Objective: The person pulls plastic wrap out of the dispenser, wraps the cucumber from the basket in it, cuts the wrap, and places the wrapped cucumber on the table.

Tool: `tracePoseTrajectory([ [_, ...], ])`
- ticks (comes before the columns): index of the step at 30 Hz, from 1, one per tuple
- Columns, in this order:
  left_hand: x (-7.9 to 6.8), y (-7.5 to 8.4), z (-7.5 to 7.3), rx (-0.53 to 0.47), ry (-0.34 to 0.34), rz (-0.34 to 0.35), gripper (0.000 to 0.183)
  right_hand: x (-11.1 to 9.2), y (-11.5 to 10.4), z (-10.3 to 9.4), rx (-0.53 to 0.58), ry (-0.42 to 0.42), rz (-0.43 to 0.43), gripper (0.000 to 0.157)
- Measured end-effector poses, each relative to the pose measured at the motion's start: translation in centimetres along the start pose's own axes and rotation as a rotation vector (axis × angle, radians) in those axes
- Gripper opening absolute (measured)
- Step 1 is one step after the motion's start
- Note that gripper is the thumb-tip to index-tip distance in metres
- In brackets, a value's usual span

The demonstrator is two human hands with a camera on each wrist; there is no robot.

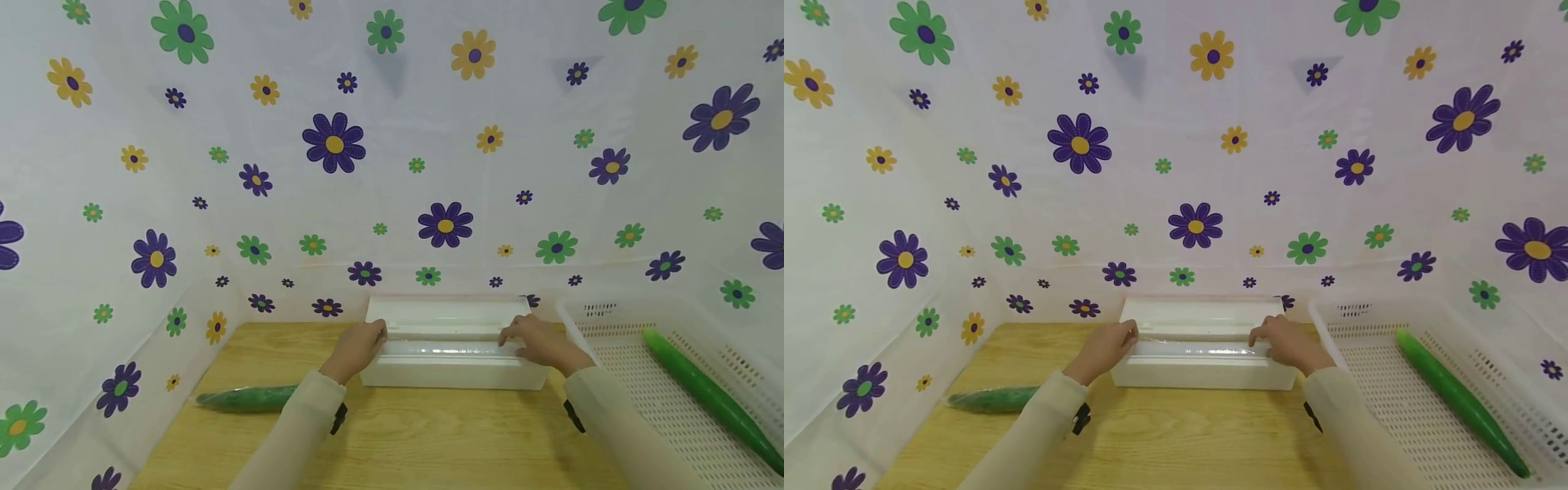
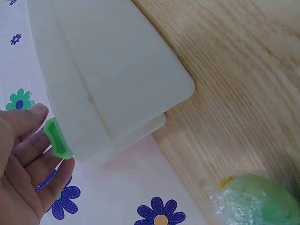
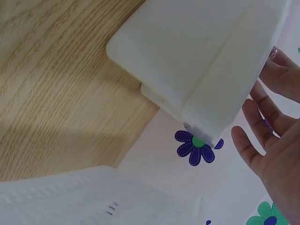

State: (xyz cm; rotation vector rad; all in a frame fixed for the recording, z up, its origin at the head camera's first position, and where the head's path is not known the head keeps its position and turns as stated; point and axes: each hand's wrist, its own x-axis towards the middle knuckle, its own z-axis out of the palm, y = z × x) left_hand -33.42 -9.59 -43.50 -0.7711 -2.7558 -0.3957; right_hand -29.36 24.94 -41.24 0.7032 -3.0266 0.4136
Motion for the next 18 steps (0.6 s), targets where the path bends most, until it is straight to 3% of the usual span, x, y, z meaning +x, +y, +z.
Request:
tracePoseTrajectory([
  [8, 0.05, 0.23, 0.12, 0.022, -0.008, -0.002, 0.007, 0.4, 0.14, 0.15, -0.026, -0.017, -0.043, 0.013],
  [18, 0.0, 0.11, -0.01, 0.025, -0.009, -0.022, 0.006, 0.28, 0.5, -0.71, 0.139, -0.056, -0.048, 0.009],
])
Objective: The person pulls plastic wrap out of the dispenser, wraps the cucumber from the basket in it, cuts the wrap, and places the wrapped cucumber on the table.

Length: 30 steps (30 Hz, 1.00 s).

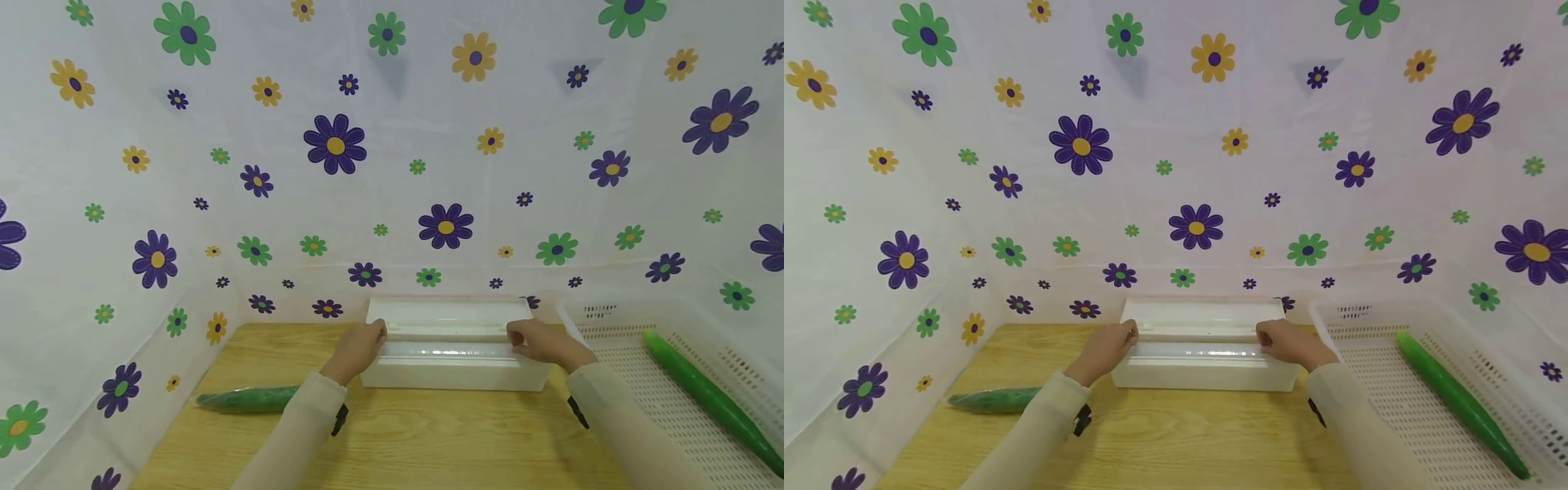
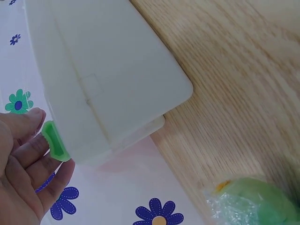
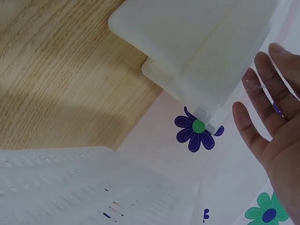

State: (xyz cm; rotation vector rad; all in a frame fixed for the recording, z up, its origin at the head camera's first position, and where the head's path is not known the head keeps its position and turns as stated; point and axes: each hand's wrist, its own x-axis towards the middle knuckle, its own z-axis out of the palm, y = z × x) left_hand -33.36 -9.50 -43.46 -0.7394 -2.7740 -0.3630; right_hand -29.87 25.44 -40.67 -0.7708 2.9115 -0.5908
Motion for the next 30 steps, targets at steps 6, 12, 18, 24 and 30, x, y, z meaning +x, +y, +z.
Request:
tracePoseTrajectory([
  [6, -0.1, 0.1, -0.3, -0.014, 0.007, 0.006, 0.007, -0.1, -0.3, -0.7, -0.017, -0.036, 0.028, 0.006],
  [12, -0.3, 0.2, -0.5, -0.019, 0.019, 0.009, 0.007, 0.2, -0.1, -0.9, -0.057, -0.039, 0.051, 0.012],
  [18, -0.3, 0.2, -0.5, -0.019, 0.019, 0.0, 0.006, 0.1, 0.4, -0.8, -0.042, -0.03, 0.046, 0.012],
  [24, 0.1, -0.6, 0.1, -0.055, 0.047, -0.001, 0.005, -0.2, 0.8, -0.9, -0.045, 0.02, 0.03, 0.009],
  [30, 0.4, -1.7, 0.4, -0.125, 0.029, 0.016, 0.008, -0.3, 1.3, -1.0, -0.038, 0.034, 0.08, 0.01],
])
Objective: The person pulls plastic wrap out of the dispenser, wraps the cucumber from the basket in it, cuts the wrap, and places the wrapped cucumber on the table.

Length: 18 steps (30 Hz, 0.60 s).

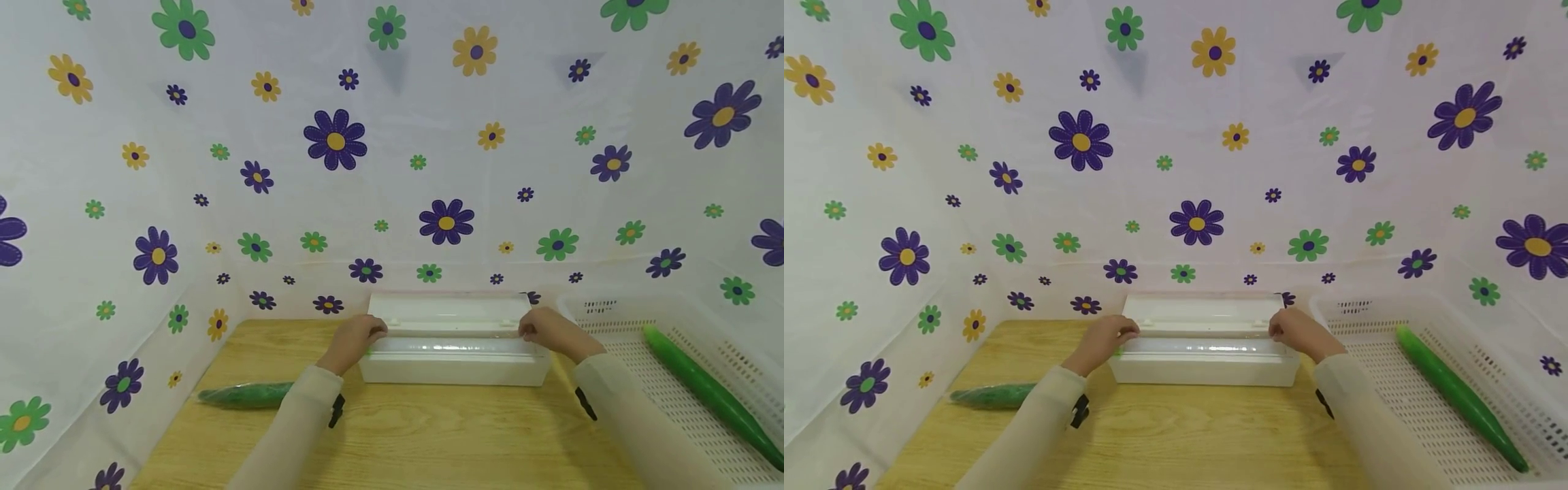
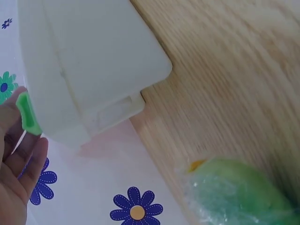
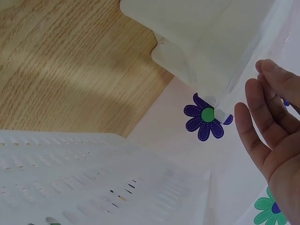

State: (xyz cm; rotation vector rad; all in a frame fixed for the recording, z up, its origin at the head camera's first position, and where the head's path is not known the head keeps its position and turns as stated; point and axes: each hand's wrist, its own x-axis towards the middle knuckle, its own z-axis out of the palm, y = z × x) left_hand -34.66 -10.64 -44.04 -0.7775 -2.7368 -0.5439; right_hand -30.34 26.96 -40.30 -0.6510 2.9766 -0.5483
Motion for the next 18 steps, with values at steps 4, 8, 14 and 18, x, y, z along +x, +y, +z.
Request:
tracePoseTrajectory([
  [4, 0.1, -0.4, -0.4, -0.028, -0.037, 0.045, 0.008, 0.0, 0.1, 0.0, 0.01, 0.005, 0.011, 0.011],
  [8, 0.3, -0.7, -1.1, -0.078, -0.082, 0.079, 0.008, -0.1, 0.0, -0.2, 0.024, 0.018, 0.017, 0.011],
  [14, 0.6, -0.5, -1.7, -0.038, -0.087, 0.114, 0.006, -0.3, -0.1, -0.6, 0.052, 0.029, 0.048, 0.01],
  [18, 0.5, -0.1, -1.5, 0.044, -0.035, 0.079, 0.005, -0.4, -0.2, -0.7, 0.052, 0.047, 0.045, 0.01],
])
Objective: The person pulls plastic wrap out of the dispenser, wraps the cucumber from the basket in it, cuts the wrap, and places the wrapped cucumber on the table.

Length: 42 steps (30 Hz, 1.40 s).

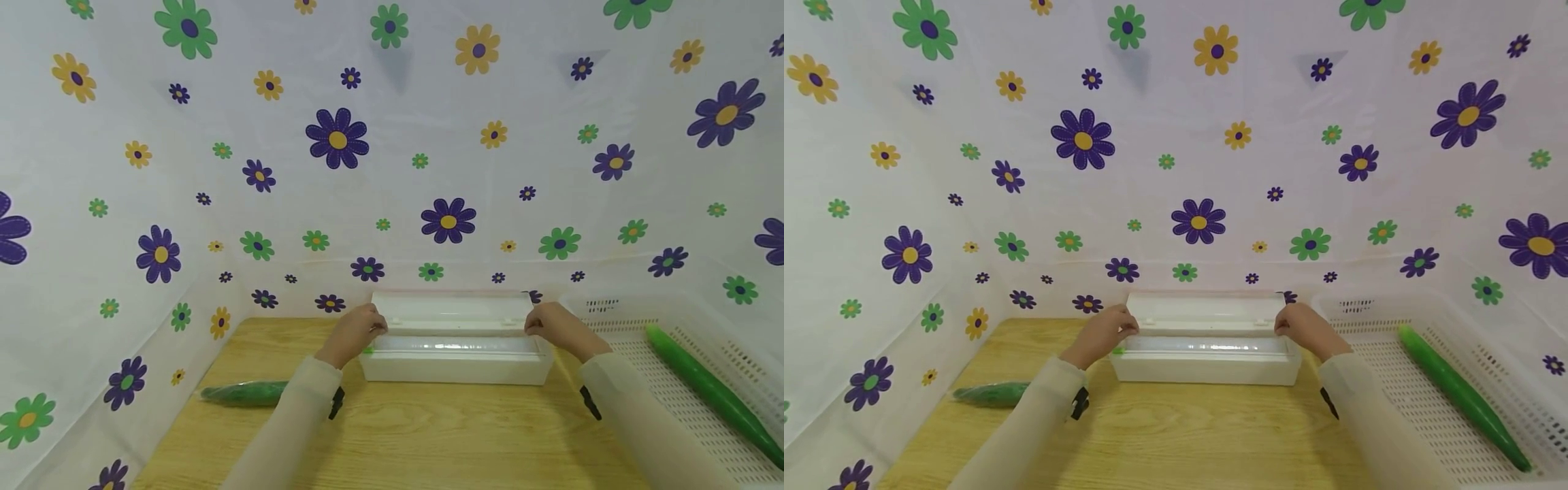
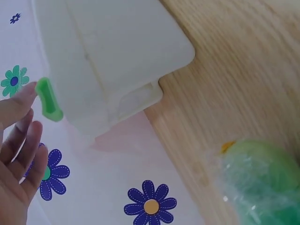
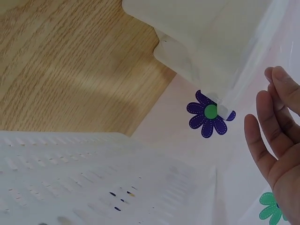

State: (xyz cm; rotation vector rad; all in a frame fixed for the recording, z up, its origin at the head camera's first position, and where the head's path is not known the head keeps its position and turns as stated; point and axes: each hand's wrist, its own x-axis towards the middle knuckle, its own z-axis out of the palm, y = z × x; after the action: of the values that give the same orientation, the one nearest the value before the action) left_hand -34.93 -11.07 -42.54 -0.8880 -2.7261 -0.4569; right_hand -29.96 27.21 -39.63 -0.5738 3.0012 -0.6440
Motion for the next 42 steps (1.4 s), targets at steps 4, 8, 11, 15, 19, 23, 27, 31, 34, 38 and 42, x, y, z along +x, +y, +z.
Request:
tracePoseTrajectory([
  [4, -0.2, 0.4, 0.2, 0.04, 0.057, -0.084, 0.007, 0.0, 0.0, 0.1, -0.024, 0.045, -0.024, 0.008],
  [8, -0.3, 0.6, 0.2, 0.045, 0.11, -0.126, 0.009, 0.0, 0.0, 0.2, -0.06, 0.086, -0.013, 0.007],
  [11, -0.3, 0.7, 0.2, 0.056, 0.137, -0.148, 0.01, 0.0, -0.2, 0.1, -0.065, 0.091, 0.016, 0.007],
  [15, -0.3, 0.7, -0.1, 0.061, 0.161, -0.159, 0.01, -0.2, -0.2, -0.1, -0.068, 0.091, 0.053, 0.007],
  [19, -0.3, 0.7, -0.5, 0.07, 0.203, -0.125, 0.01, -0.3, -0.2, -0.4, -0.076, 0.102, 0.054, 0.008],
  [23, -0.3, 0.7, -0.8, 0.079, 0.236, -0.099, 0.01, -0.5, -0.2, -0.7, -0.074, 0.111, 0.054, 0.007],
  [27, -0.5, 0.9, -1.2, 0.078, 0.259, -0.095, 0.009, -0.6, -0.3, -1.1, -0.082, 0.121, 0.065, 0.006],
  [31, -0.5, 1.3, -1.8, 0.085, 0.284, -0.097, 0.008, -0.6, -0.5, -1.5, -0.082, 0.146, 0.059, 0.008],
  [34, -0.4, 1.5, -2.2, 0.108, 0.297, -0.112, 0.008, -0.6, -0.5, -1.7, -0.076, 0.167, 0.061, 0.008],
  [38, -0.3, 1.6, -2.7, 0.14, 0.315, -0.118, 0.007, -0.7, -0.4, -1.9, -0.085, 0.19, 0.079, 0.01],
  [42, -0.3, 1.7, -3.2, 0.136, 0.351, -0.09, 0.006, -0.8, -0.5, -2.2, -0.106, 0.219, 0.072, 0.009],
])
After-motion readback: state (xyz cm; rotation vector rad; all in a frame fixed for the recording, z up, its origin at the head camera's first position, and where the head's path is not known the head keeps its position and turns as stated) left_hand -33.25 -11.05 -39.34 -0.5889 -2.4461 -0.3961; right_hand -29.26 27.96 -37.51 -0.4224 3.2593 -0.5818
